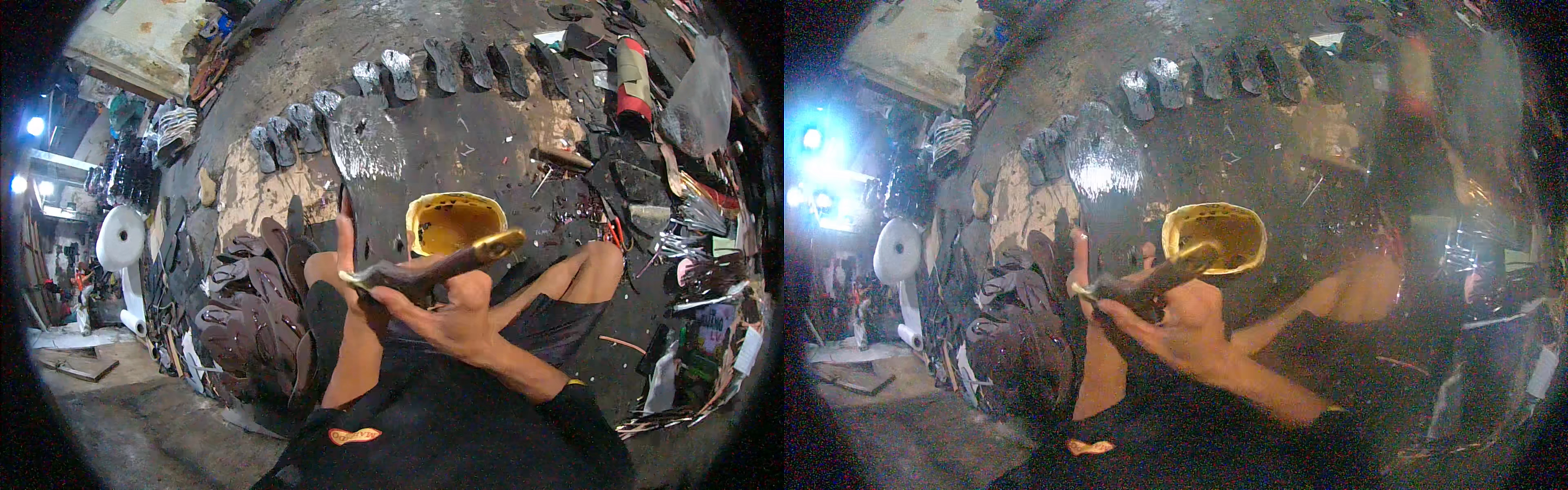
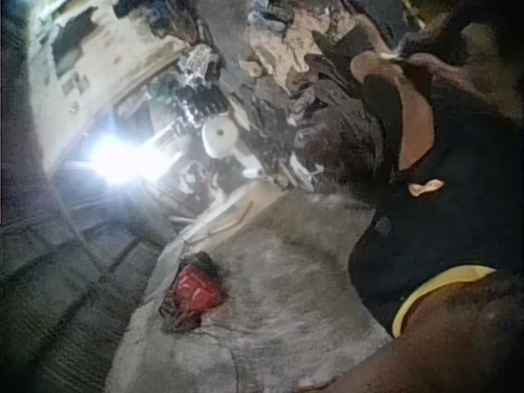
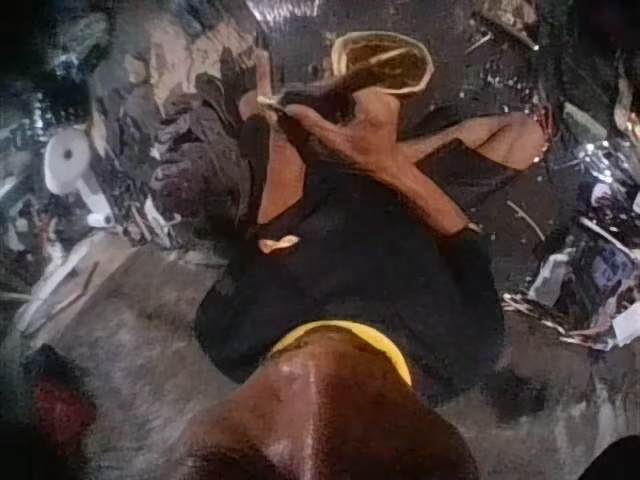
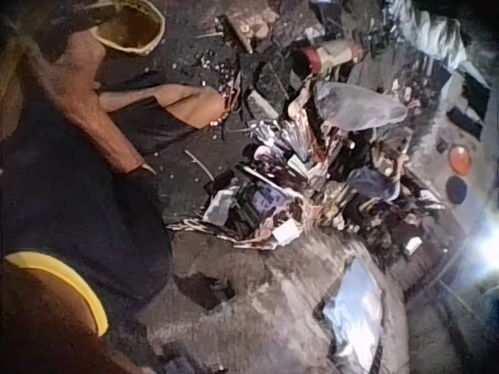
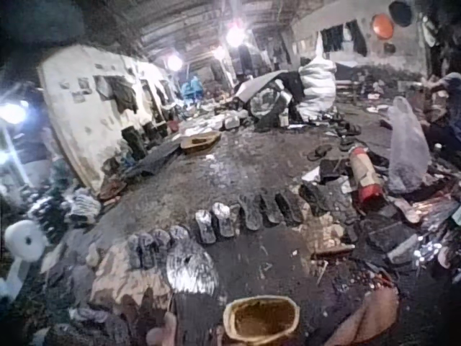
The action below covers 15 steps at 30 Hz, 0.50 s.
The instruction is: The person sits on the floor and applies a dark adhesive to the soles of multiple sandals using a brush. They repeatedly dip the brush into a container of glue and coat each sandal sole before placing it on the floor.
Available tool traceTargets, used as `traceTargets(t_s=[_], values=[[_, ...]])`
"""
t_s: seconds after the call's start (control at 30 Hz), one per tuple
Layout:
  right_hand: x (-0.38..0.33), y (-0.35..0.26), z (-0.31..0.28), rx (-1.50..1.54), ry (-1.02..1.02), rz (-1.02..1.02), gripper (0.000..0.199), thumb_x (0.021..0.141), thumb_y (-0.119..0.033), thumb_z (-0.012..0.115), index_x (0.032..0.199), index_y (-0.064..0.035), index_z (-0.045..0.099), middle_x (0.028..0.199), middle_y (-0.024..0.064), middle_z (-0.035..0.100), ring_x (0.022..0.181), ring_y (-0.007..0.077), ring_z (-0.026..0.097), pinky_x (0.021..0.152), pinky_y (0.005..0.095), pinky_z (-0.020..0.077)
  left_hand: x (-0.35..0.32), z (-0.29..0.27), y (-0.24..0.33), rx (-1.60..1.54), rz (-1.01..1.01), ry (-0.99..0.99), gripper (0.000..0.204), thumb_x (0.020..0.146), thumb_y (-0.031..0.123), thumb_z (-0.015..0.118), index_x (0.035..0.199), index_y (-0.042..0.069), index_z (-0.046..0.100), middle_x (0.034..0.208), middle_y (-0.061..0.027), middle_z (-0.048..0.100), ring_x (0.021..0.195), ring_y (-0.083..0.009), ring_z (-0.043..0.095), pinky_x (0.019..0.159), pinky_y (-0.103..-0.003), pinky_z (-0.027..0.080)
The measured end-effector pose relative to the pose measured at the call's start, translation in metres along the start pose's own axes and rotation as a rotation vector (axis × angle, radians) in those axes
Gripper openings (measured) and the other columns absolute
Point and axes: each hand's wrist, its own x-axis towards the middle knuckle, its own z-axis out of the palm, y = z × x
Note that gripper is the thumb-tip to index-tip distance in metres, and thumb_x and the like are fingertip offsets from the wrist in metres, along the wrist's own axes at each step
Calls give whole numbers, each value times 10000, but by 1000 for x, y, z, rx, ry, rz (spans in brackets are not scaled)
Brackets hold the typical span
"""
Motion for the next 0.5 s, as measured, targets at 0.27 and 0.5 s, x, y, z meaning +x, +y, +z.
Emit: traceTargets(t_s=[0.27,0.5], values=[[-27,28,-10,-127,36,-42,326,775,-185,977,944,-10,760,933,100,784,880,209,764,813,348,596,-10,-5,2,490,236,140,557,1088,408,568,1453,-10,523,1157,-230,725,985,-370,748,953,-552,613],[64,14,-39,118,-9,306,249,865,-232,901,982,-47,783,867,125,798,783,236,779,722,387,602,-9,-13,-18,62,-132,-43,584,1133,454,467,1565,62,483,1444,-151,647,1257,-287,675,1096,-488,540]])
